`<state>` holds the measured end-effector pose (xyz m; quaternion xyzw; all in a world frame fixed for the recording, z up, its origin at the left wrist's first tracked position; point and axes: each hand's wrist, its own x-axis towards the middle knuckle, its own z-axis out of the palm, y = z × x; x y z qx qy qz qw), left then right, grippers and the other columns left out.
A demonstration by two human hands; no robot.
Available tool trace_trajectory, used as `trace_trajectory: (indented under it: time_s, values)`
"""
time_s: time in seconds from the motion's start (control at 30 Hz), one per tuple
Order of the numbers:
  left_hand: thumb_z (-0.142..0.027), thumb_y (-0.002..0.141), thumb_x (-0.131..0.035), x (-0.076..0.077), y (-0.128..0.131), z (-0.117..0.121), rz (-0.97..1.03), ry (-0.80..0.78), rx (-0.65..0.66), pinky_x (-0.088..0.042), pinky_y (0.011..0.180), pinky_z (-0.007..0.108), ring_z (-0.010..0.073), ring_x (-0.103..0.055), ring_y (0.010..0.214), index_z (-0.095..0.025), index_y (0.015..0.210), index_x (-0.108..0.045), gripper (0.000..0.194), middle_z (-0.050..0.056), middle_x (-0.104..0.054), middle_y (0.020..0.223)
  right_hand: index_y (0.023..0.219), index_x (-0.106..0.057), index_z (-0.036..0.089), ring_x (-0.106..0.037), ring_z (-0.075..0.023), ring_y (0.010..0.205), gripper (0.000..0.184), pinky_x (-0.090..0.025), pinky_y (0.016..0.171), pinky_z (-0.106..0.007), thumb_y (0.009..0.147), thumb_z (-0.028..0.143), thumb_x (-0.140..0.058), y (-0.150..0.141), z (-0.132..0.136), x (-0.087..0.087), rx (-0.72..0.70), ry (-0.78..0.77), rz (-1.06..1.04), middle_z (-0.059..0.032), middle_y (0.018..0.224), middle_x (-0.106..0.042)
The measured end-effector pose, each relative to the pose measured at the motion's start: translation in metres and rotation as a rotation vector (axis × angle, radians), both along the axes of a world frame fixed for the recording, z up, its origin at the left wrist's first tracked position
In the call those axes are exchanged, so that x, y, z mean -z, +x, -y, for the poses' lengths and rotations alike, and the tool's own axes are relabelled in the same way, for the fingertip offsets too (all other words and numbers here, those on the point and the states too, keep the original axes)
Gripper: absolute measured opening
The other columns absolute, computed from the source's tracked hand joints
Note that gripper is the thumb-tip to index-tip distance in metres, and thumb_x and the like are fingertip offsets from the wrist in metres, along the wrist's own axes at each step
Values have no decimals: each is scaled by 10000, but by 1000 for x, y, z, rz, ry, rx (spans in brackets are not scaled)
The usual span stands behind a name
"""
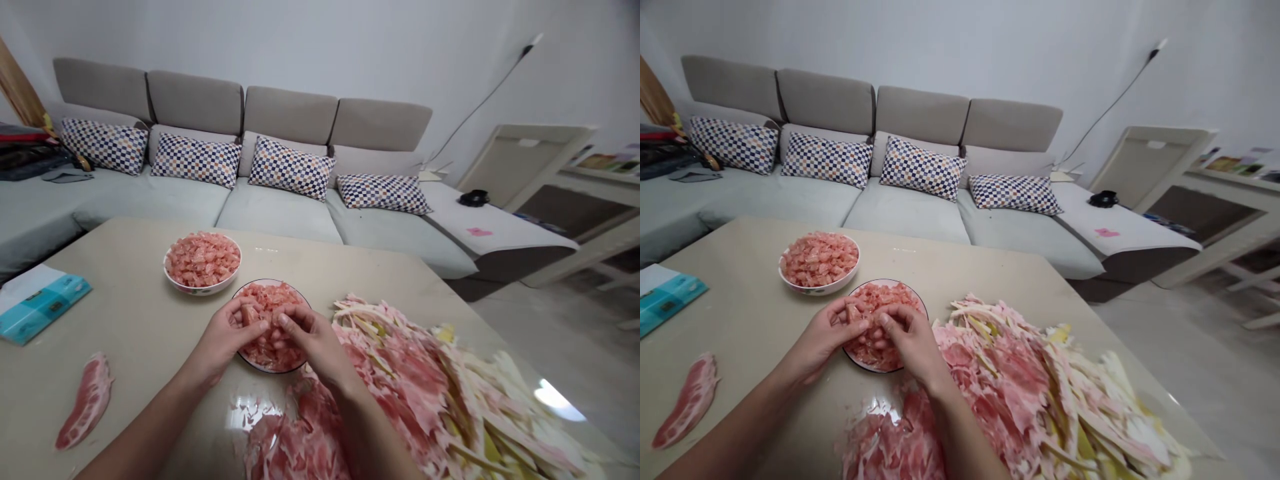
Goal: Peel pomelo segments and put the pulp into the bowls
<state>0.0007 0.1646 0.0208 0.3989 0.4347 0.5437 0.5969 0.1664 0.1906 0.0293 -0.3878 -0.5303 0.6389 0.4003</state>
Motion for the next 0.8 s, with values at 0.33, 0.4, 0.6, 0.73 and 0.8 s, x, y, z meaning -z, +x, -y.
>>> trace_trajectory:
  time_s: [0.33, 0.4, 0.6, 0.73, 0.8]
  values:
    - [-265, 683, -800, 0, 0, -1, 66, -18, -44, -439, 666, 187, 86, -520, 659, -164, 831, -605, 265, -57, -531, 675, 947, -733, 206, -661, -224, 912, 211, -529, 830, -362, 829, 344, -623, 8, -4, -5, 203, 372, 323, -73, 988, -733]
    - [-260, 684, -800, -1, 0, 0, 68, -3, -49, -436, 665, 186, 84, -517, 662, -162, 732, -559, 264, -49, -545, 692, 987, -734, 226, -644, -231, 1004, 204, -506, 880, -365, 846, 296, -603, 9, -2, -8, 259, 471, 374, -75, 1092, -711]
    - [-274, 707, -786, -1, 0, 0, 107, -27, 45, -423, 623, 185, 82, -515, 633, -167, 748, -547, 265, -51, -531, 679, 1077, -707, 271, -636, -211, 1014, 252, -521, 831, -335, 835, 220, -654, 4, 5, -11, 76, 623, 415, -52, 1118, -693]
    - [-307, 743, -757, 0, -1, 2, 112, -28, 134, -422, 578, 187, 80, -513, 606, -168, 702, -503, 292, -39, -545, 680, 1042, -720, 269, -647, -197, 967, 257, -509, 863, -341, 815, 158, -677, -1, 8, -8, 36, 700, 403, -47, 1031, -713]
    - [-339, 776, -725, 0, -1, 3, 99, -58, 144, -441, 588, 187, 83, -526, 622, -165, 750, -542, 254, -23, -568, 706, 987, -733, 261, -660, -197, 924, 200, -519, 846, -343, 828, 165, -658, 0, 6, -7, 85, 696, 400, -48, 993, -720]
